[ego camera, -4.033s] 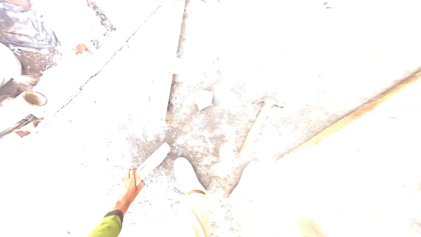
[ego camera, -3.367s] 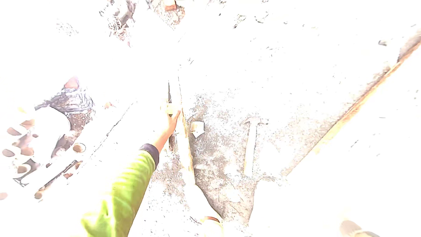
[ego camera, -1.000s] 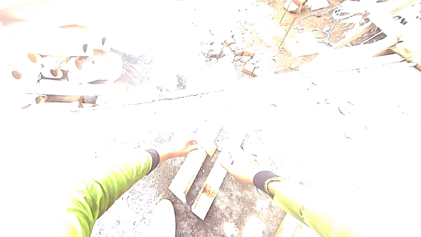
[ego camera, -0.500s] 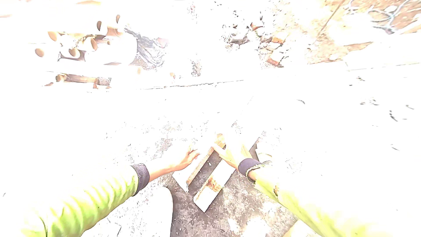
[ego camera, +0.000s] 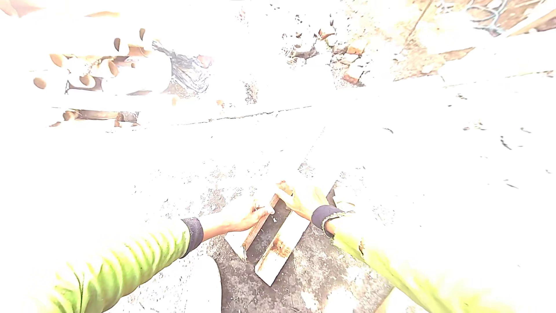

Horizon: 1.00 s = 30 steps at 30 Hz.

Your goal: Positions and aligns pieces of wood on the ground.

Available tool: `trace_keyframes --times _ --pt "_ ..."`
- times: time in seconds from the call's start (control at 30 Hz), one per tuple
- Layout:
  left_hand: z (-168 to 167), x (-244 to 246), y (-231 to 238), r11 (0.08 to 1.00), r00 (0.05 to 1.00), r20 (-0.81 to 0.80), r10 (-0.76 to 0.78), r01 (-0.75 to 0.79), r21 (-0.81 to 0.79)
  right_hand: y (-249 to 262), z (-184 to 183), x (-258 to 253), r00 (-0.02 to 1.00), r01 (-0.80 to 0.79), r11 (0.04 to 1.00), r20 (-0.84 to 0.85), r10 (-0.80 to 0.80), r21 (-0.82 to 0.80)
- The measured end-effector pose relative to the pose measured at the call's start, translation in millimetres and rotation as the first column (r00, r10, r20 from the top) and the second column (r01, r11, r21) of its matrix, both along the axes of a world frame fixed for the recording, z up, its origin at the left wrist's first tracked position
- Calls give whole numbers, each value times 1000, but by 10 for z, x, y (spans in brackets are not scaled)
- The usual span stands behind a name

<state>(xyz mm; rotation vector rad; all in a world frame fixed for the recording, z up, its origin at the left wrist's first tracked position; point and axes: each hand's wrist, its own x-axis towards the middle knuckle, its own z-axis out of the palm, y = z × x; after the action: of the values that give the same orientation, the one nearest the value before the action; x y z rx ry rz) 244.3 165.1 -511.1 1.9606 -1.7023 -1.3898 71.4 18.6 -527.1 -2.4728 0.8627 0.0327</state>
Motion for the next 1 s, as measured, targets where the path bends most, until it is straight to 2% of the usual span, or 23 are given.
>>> trace_keyframes --times 0.17,0.33,0.43,0.53,0.6,0.7,0.83,0.9,1.0 --pt "91 37 160 1000 995 97 7 -5 -23 57 16 23 996 -84 996 11 84 -16" --pt "94 30 226 1000 999 40 14 -14 -4 158 5 -12 985 -141 986 83 148 -89" --pt "101 -11 225 1000 1000 -26 4 -4 -13 185 50 6 992 -67 995 103 75 -78" --pt "111 -74 208 1000 998 -57 -12 11 -20 111 109 59 999 19 1000 -30 -19 -19" --pt "99 -85 201 1000 997 -74 -25 24 -19 62 48 80 998 48 999 -36 -48 -23" --pt "86 -60 209 999 997 -62 -36 35 -3 57 -8 93 1000 19 998 -19 -20 -52" --pt "115 37 214 997 1000 5 -27 26 67 184 146 79 997 -25 1000 -71 24 -14" --pt "137 98 182 992 997 71 5 -14 124 227 118 64 994 -30 999 -101 31 12" --pt "184 179 119 978 979 136 151 -168 126 314 180 62 993 18 992 -117 -3 128"
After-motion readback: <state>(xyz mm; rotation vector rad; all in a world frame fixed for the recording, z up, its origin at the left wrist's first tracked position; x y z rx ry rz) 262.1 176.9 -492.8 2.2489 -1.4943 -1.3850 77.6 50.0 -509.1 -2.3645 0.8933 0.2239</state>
